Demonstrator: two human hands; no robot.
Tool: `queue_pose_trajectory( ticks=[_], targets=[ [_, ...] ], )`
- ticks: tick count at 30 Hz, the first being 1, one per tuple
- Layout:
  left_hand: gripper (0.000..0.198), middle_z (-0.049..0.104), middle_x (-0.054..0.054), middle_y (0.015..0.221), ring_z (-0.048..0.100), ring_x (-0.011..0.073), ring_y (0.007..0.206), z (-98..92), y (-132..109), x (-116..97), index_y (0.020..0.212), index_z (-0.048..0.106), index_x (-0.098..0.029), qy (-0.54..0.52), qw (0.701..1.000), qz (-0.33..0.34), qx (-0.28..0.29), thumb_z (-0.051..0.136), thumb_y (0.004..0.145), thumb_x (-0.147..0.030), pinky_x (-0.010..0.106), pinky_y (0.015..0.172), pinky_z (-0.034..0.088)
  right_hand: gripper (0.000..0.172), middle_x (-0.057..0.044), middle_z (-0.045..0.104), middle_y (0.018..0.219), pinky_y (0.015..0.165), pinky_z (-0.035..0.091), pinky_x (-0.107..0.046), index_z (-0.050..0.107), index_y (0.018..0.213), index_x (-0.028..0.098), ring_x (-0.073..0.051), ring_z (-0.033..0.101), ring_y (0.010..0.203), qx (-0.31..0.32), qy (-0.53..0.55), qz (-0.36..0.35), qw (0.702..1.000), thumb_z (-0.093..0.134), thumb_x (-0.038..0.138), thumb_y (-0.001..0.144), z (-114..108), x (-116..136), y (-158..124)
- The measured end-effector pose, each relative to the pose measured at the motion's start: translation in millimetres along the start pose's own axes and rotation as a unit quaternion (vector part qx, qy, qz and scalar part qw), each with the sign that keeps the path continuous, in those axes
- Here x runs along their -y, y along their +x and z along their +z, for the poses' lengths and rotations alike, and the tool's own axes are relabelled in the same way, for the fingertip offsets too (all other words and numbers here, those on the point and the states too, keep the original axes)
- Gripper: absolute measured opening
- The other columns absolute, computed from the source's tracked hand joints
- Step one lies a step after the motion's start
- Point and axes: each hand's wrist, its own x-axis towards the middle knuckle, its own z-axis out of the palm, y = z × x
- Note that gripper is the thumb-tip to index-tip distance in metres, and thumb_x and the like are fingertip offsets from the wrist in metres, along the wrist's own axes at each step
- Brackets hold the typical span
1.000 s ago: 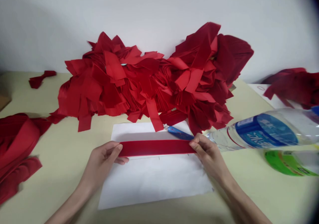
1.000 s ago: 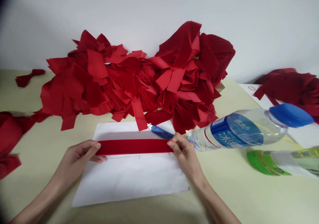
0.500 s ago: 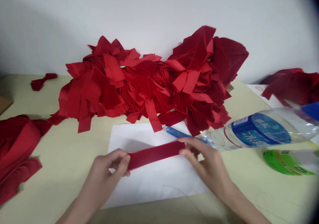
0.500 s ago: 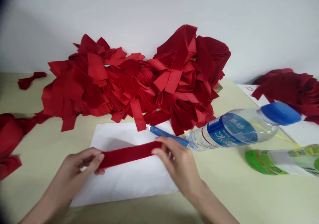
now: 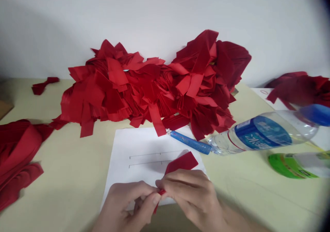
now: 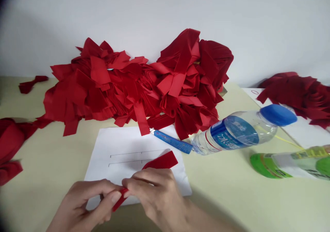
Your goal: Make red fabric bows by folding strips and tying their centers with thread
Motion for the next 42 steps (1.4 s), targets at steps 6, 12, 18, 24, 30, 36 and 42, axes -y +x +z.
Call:
queue_pose_trajectory(
  ticks=[6,12,18,24,30,36,42],
  targets=[
    [0.029,0.046,-0.004,0.043,0.040,0.0099,0.040,4.7,0.3,3.9,0.056,0.059,-0.022,0.032,0.996,0.045,-0.070,0.050,0.081,-0.034,0.021,0.042,0.033,0.026,-0.004,0.063,0.071,0.052,0.045,-0.024,0.064,0.097,0.015,-0.013,0.056,0.060,-0.012,-0.003,-0.018,1.000,0.040,0.008,0.090,3.8,1.5,0.8],
    [0.026,0.039,-0.005,0.044,0.037,0.0098,0.042,11.1,1.3,2.3,0.054,0.055,-0.021,0.001,0.993,0.006,-0.116,0.057,0.076,-0.035,0.021,0.042,0.033,0.013,0.000,0.067,0.077,0.065,0.047,-0.026,0.058,0.096,0.020,-0.013,0.060,0.064,-0.019,0.020,0.043,0.999,0.048,0.014,0.090,10.2,-2.0,-3.8],
    [0.031,0.046,-0.003,0.048,0.042,0.0112,0.047,-18.4,8.7,12.7,0.051,0.052,-0.020,-0.150,0.984,-0.074,-0.065,0.064,0.073,-0.038,0.020,0.042,0.037,0.010,-0.002,0.069,0.096,0.062,0.049,-0.022,0.055,0.090,0.023,-0.012,0.065,0.076,-0.055,0.166,0.085,0.981,0.048,0.015,0.091,-6.7,0.3,-2.5],
    [0.018,0.064,-0.003,0.086,0.059,0.0160,0.086,-72.5,17.6,45.7,0.064,0.054,-0.021,-0.405,0.880,-0.104,-0.228,0.059,0.077,-0.033,0.022,0.069,0.053,0.020,0.001,0.064,0.066,0.048,0.043,-0.024,0.045,0.083,0.025,-0.016,0.060,0.059,-0.139,0.364,0.167,0.906,0.061,0.038,0.084,-56.1,-31.0,-24.3],
    [0.022,0.067,-0.002,0.079,0.061,0.0211,0.096,-90.5,17.0,61.9,0.062,0.044,-0.019,-0.429,0.853,-0.121,-0.272,0.044,0.081,-0.030,0.041,0.090,0.050,0.023,-0.001,0.059,0.061,0.046,0.036,-0.025,0.049,0.080,0.022,-0.014,0.050,0.050,-0.083,0.288,0.251,0.920,0.058,0.043,0.084,-78.8,-71.2,-55.5],
    [0.031,0.062,0.000,0.065,0.060,0.0204,0.078,-72.5,13.9,54.8,0.057,0.051,-0.020,-0.285,0.944,-0.107,-0.128,0.056,0.079,-0.041,0.031,0.078,0.051,0.019,-0.002,0.058,0.069,0.054,0.043,-0.026,0.054,0.078,0.019,-0.015,0.054,0.062,-0.051,0.189,0.268,0.943,0.059,0.037,0.083,-82.2,-73.4,-52.6],
    [0.029,0.069,0.004,0.082,0.062,0.0231,0.088,-41.8,12.0,33.1,0.064,0.060,-0.022,-0.136,0.983,-0.092,-0.085,0.054,0.081,-0.045,0.027,0.070,0.048,0.017,-0.002,0.056,0.072,0.055,0.042,-0.024,0.059,0.077,0.020,-0.014,0.052,0.064,-0.058,0.139,0.252,0.956,0.061,0.036,0.082,-85.5,-69.6,-41.2]
  ],
)
